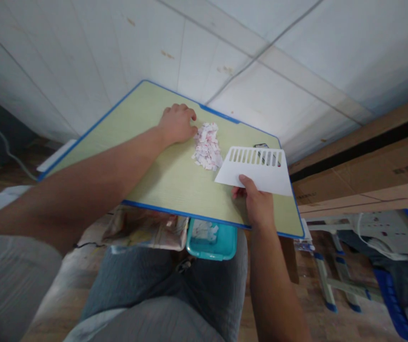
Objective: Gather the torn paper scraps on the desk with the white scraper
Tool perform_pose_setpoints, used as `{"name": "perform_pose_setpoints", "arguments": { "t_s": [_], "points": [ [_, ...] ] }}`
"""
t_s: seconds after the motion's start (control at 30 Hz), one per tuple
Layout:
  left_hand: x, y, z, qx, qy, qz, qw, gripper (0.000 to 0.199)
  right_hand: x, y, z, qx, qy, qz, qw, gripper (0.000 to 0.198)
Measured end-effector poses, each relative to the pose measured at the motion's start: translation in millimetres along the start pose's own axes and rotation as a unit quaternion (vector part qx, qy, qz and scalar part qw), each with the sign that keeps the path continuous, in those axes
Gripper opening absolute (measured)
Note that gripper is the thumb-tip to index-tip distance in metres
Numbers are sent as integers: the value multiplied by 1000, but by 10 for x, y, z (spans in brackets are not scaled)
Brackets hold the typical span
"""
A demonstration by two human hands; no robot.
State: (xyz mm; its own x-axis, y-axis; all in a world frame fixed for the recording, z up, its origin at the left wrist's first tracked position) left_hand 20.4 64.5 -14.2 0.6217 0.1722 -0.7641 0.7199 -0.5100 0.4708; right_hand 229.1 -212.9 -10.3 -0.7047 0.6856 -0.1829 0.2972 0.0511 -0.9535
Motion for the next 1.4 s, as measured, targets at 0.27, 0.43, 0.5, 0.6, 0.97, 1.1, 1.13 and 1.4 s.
{"name": "perform_pose_setpoints", "arguments": {
  "t_s": [0.27, 0.43, 0.5, 0.6, 0.97, 1.1, 1.13, 1.4],
  "points": [
    [95, -98, -60, 0, 72, 69, 995, 41, 223, -160, -700, -15, 29, 32, 999, 24],
    [68, -98, -51, -3, 83, 51, 995, 31, 369, -176, -1126, 41, 22, 56, 997, 21],
    [49, -124, -48, -13, 91, 47, 995, 29, 432, -185, -1237, 50, 17, 72, 996, 22],
    [11, -172, -49, -33, 109, 57, 992, 28, 547, -226, -1374, 35, 8, 111, 993, 17],
    [-369, -510, -143, -146, 270, 113, 945, 22, 1790, -486, -1239, -3, -113, 129, 985, 6],
    [-374, -572, -152, -167, 276, 113, 940, 20, 2038, -479, -1079, -35, -149, 177, 972, 4],
    [-367, -562, -153, -170, 267, 113, 942, 19, 2023, -467, -1073, -36, -145, 189, 971, 5],
    [-361, -498, -157, -162, 257, 146, 941, 16, 1484, -352, -1082, 18, -86, 221, 971, 5]
  ]
}}
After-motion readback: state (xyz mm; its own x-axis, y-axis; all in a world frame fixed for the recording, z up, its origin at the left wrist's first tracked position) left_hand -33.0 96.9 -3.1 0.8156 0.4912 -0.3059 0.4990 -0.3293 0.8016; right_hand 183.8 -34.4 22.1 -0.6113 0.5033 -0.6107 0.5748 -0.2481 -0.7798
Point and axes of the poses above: each hand's wrist, its own z-axis away from the middle knuckle, its own x-axis out of the palm, y = z × x, the point moved 5 cm from there along -z, towards the middle knuckle, and after that the axes turned 10 degrees about y, right-handed, at the moved point
